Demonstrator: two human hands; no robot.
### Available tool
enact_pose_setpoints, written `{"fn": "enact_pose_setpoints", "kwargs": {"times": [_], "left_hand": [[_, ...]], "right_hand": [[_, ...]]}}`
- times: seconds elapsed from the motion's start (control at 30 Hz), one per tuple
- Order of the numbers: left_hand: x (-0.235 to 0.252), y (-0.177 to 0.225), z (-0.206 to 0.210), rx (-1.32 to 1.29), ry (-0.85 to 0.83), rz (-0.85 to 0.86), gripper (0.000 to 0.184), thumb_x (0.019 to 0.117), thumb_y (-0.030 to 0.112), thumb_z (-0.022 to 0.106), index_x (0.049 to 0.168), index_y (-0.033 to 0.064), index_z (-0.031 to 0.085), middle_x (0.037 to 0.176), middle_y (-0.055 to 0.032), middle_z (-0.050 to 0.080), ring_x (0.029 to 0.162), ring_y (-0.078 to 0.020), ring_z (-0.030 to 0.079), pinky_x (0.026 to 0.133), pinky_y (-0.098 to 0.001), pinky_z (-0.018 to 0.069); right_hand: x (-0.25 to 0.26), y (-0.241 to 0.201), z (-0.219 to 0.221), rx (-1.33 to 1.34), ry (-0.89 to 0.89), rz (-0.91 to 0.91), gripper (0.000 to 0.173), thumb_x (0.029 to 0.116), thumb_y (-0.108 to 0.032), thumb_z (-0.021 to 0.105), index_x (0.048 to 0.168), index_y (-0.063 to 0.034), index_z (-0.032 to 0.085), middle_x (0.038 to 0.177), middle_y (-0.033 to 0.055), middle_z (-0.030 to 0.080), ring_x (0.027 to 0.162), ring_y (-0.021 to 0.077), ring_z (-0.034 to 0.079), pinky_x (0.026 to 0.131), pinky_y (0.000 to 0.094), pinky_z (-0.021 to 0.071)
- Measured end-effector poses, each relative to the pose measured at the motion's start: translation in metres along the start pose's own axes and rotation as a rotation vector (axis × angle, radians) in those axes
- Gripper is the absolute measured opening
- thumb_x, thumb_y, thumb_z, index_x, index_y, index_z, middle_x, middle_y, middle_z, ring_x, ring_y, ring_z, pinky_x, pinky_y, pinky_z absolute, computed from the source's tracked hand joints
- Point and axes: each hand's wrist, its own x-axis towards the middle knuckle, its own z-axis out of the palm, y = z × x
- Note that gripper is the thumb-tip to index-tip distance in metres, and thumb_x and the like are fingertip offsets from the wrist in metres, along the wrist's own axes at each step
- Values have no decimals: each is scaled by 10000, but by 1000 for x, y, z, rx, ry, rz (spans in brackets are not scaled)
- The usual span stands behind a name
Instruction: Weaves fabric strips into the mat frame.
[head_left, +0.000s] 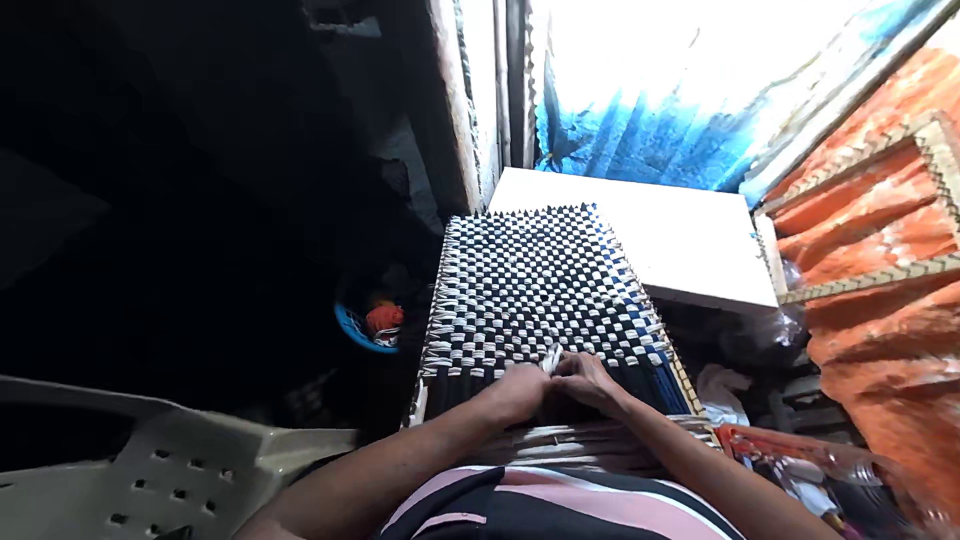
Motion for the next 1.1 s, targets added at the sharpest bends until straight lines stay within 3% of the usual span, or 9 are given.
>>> {"fn": "enact_pose_setpoints", "kwargs": {"times": [0.07, 0.2, 0.4, 0.6, 0.67, 0.73, 0.9, 1.03, 1.1], "left_hand": [[-8, 5, 8, 131, -16, 125, 178, 994, 21, 523, 965, -60, 679, 1010, -242, 697, 1040, -440, 663, 911, -619, 502], [3, 4, -13, 113, -352, 203, 99, 911, 6, 634, 964, -72, 663, 1052, -247, 675, 1050, -436, 622, 913, -626, 451], [-5, 11, -9, -85, -46, 39, 259, 894, 56, 677, 1119, -65, 635, 1084, -277, 675, 1074, -479, 637, 899, -682, 471], [-15, 25, 0, -127, 154, -25, 178, 912, 44, 652, 1068, -41, 662, 1056, -249, 691, 1069, -449, 645, 922, -637, 474], [-14, 24, 8, -121, 204, -7, 172, 926, 50, 629, 1070, -35, 669, 1054, -229, 701, 1078, -424, 652, 976, -612, 457], [-10, 21, 13, -104, 234, 13, 189, 926, 59, 631, 1078, -43, 681, 1110, -218, 690, 1158, -418, 605, 1069, -645, 354], [-8, 21, 10, -158, 271, -65, 263, 925, 106, 638, 1149, -25, 683, 1340, -264, 549, 1351, -475, 423, 1048, -719, 310], [-2, 12, 16, -242, 366, -184, 279, 968, 123, 604, 1177, -51, 662, 1513, -303, 394, 1480, -497, 261, 1115, -759, 232], [4, 5, 16, -302, 375, -221, 318, 956, 150, 617, 1209, -37, 658, 1539, -274, 372, 1485, -473, 247, 1103, -748, 242]], "right_hand": [[0, 1, 1, 73, 6, 40, 300, 877, -325, 726, 882, -26, 743, 923, 130, 692, 931, 289, 645, 908, 586, 467], [0, 1, 1, 243, 25, 82, 207, 832, -248, 762, 766, -59, 712, 824, 64, 644, 817, 213, 607, 780, 505, 483], [-9, -5, -1, 350, 102, 76, 128, 869, -149, 710, 760, -85, 693, 713, -6, 625, 687, 119, 585, 688, 383, 490], [-17, -13, -4, 534, 124, 44, 208, 856, -77, 670, 658, -115, 620, 686, -30, 585, 637, 84, 552, 611, 286, 477], [-18, -13, -4, 555, 122, 48, 214, 853, -74, 681, 651, -115, 623, 694, -25, 584, 649, 90, 552, 620, 287, 480], [-18, -12, -5, 557, 119, 60, 214, 861, -70, 678, 656, -112, 634, 682, -25, 598, 633, 83, 559, 607, 278, 480], [-17, -8, -5, 551, 98, 28, 197, 894, -59, 666, 701, -95, 659, 682, -28, 616, 638, 72, 570, 632, 269, 492], [-20, 6, -15, 268, -25, -129, 190, 951, -79, 600, 1024, -28, 768, 994, 44, 698, 964, 92, 636, 907, 294, 520], [-17, 10, -15, 91, -37, -160, 216, 935, -128, 636, 1078, -39, 770, 1023, 77, 686, 996, 148, 623, 917, 356, 507]]}}
